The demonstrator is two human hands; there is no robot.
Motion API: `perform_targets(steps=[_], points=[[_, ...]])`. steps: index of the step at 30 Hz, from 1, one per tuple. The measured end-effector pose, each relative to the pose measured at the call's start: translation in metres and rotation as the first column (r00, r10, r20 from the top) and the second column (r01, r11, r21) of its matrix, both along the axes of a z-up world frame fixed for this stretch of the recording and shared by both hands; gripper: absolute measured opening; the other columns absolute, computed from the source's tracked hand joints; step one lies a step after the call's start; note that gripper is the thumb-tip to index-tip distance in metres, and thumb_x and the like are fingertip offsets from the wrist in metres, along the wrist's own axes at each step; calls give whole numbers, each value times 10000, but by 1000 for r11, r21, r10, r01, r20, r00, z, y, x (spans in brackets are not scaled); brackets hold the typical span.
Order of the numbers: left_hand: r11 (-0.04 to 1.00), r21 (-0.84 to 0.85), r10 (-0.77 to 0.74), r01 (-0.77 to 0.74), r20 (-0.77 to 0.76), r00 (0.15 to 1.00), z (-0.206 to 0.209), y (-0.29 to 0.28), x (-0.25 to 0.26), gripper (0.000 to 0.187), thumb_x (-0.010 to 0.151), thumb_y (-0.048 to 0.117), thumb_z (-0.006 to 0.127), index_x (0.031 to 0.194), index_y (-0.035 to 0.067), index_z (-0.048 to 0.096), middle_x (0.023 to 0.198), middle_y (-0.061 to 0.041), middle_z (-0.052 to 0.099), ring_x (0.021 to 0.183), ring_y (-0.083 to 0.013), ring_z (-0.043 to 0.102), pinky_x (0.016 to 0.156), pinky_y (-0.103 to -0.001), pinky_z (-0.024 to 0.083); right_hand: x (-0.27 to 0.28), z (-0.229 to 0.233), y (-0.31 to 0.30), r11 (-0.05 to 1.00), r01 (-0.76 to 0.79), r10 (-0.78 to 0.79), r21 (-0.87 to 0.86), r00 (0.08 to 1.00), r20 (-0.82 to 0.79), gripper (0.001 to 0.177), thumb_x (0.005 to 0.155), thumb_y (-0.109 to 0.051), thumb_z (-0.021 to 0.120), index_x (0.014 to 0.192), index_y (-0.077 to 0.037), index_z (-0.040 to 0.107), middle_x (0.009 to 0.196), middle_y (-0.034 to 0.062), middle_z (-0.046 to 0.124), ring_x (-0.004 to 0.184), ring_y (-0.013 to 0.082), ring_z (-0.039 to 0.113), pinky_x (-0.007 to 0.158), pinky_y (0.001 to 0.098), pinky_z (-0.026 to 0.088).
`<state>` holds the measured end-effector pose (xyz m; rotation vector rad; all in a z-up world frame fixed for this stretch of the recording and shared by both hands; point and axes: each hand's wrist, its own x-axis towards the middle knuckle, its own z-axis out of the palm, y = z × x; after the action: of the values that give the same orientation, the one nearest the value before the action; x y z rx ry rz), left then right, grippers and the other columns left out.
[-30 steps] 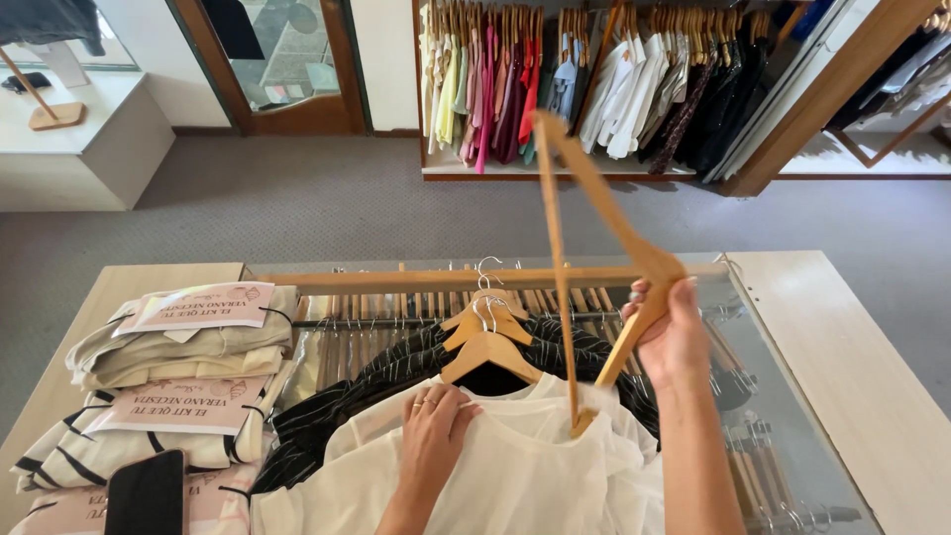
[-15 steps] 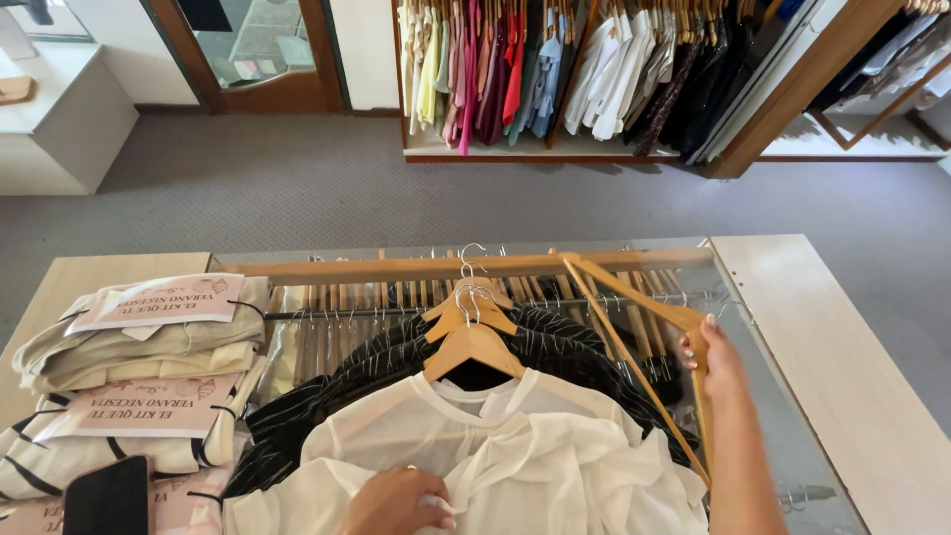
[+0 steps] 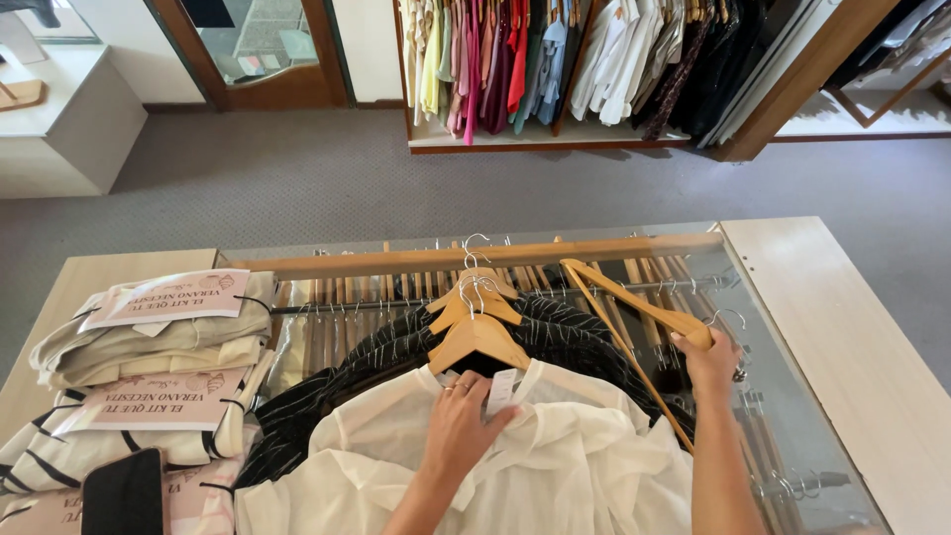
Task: Hanging various garments onto wooden hangers on a display table in a retail environment
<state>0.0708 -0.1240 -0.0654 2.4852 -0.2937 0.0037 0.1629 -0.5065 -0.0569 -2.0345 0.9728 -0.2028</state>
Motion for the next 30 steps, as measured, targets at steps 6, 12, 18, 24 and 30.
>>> perform_targets(steps=[6,12,18,24,30], points=[[871,-484,277,-80,350,895,47,-18,-10,66,929,190,731,888,141,747,877,77,716,748,-141,643,651,-303,488,-3,-10,-9,1000,0,1,22,999,-52,690,867,-382,761,1444,-113,493,1498,155,321,1376,370,373,1120,575,327],[714,-6,-646,700,380,662,19,-7,-66,121,957,-14,714,985,102,731,1034,-69,769,958,-269,722,778,-388,603,-24,28,36,991,-39,47,-125,997,61,565,922,-292,737,1395,-98,498,1547,190,245,1398,412,337,1070,704,352],[949,-147,-222,281,323,920,11,24,-51,132,937,78,673,997,155,763,1170,-49,777,1109,-228,692,1008,-513,444,-32,33,118,843,-439,533,-311,760,372,272,974,-321,673,1138,-108,711,1116,55,638,986,174,622,883,330,468],[779,343,396,-526,382,835,-34,76,0,634,904,701,495,1310,226,607,1557,-71,443,1380,-255,413,1005,-465,343,-23,39,216,499,-841,856,-210,516,-30,671,844,-685,571,1250,-159,671,1228,14,666,1042,139,685,846,294,603],[892,140,310,-429,500,808,-22,82,-2,300,986,435,572,1130,192,673,1279,-2,648,1121,-242,633,981,-436,424,-11,2,243,380,-792,798,-478,542,-265,456,801,-463,828,1110,-246,571,1123,-72,651,1027,178,665,1005,518,426]])
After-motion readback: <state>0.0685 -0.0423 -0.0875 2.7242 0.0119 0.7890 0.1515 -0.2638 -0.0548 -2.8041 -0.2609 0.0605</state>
